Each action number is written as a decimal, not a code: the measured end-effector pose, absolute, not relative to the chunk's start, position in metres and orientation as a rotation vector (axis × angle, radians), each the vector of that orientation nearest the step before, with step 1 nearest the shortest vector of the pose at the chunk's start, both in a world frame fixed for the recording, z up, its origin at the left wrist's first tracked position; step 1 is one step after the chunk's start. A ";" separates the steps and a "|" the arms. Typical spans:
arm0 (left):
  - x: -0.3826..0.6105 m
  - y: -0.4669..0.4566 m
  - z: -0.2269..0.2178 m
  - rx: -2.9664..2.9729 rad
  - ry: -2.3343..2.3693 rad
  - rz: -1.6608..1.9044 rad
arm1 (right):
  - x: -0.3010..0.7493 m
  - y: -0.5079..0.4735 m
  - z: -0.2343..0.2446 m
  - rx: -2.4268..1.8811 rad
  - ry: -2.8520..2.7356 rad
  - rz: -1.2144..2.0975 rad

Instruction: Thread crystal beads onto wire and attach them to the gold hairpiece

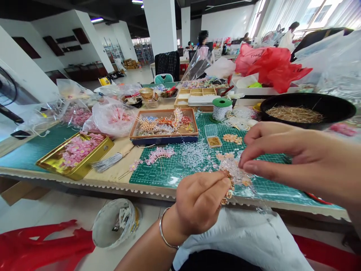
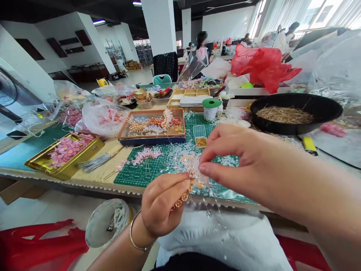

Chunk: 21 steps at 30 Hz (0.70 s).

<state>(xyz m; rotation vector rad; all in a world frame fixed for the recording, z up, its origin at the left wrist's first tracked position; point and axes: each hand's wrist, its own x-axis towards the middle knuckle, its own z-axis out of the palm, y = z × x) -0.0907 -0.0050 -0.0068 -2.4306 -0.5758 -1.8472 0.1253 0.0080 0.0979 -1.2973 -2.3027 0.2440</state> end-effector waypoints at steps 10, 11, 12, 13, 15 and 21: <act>-0.090 -0.003 -0.009 -2.628 -0.484 -1.940 | 0.122 0.031 0.114 -1.030 -2.574 0.579; -0.090 -0.004 -0.009 -2.641 -0.499 -1.948 | 0.122 0.032 0.116 -1.012 -2.594 0.584; -0.089 -0.004 -0.008 -2.649 -0.519 -1.955 | 0.122 0.032 0.117 -1.003 -2.608 0.565; -0.089 -0.004 -0.008 -2.652 -0.550 -1.961 | 0.121 0.031 0.119 -0.991 -2.613 0.520; -0.088 -0.003 -0.009 -2.653 -0.632 -1.971 | 0.120 0.028 0.120 -0.991 -2.610 0.386; -0.085 0.000 -0.013 -2.660 -0.832 -1.989 | 0.109 0.008 0.113 -1.009 -2.574 -0.128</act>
